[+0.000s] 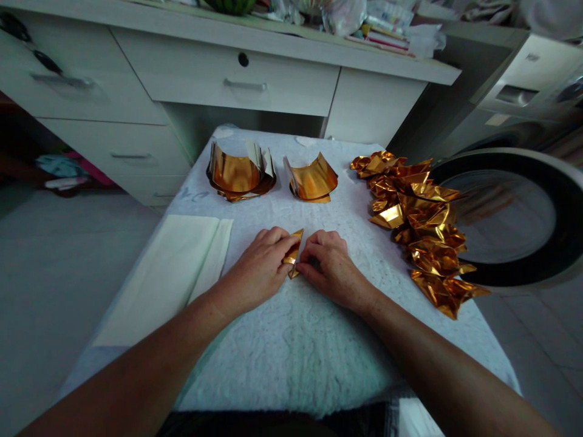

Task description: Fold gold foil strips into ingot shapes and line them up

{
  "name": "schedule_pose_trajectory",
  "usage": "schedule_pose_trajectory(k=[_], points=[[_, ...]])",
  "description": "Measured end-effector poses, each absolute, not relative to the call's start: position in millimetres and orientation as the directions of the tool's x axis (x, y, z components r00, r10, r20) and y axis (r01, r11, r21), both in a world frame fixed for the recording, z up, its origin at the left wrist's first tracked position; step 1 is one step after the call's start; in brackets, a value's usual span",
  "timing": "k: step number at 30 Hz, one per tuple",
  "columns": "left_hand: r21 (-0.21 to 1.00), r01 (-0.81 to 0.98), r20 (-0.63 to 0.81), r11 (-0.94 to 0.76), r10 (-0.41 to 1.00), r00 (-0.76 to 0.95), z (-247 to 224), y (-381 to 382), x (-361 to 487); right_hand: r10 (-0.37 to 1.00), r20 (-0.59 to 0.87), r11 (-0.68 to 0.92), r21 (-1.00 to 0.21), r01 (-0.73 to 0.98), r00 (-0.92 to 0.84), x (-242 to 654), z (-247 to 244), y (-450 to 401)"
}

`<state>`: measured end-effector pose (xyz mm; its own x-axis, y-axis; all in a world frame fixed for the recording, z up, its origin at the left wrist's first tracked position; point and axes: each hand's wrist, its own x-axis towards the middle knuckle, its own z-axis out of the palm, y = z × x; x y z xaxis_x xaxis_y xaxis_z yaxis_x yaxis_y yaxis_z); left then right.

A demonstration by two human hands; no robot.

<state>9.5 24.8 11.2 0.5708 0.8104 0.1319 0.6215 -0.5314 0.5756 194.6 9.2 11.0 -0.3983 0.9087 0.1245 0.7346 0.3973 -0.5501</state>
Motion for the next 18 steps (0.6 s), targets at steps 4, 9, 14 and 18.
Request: schedule_pose_trajectory(k=[4, 9, 14, 18], points=[[0.594, 0.612, 0.124, -0.522, 0.812, 0.571, 13.3, 25.1, 9.4, 0.909, 0.126, 0.396, -0.558, 0.729, -0.398, 194.9, 10.4, 9.1], [0.595, 0.613, 0.118, -0.52, 0.81, 0.574, 15.5, 25.2, 10.0, 0.91, 0.109, 0.39, -0.553, 0.736, -0.4, 194.7, 10.9, 9.0], [0.594, 0.609, 0.12, -0.526, 0.806, 0.579, 14.0, 25.3, 9.4, 0.914, 0.099, 0.379, -0.554, 0.742, -0.393, 192.6, 11.3, 8.6], [0.597, 0.599, 0.113, -0.533, 0.796, 0.595, 14.2, 26.1, 9.0, 0.919, 0.11, 0.374, -0.546, 0.75, -0.378, 191.3, 9.9, 8.2]])
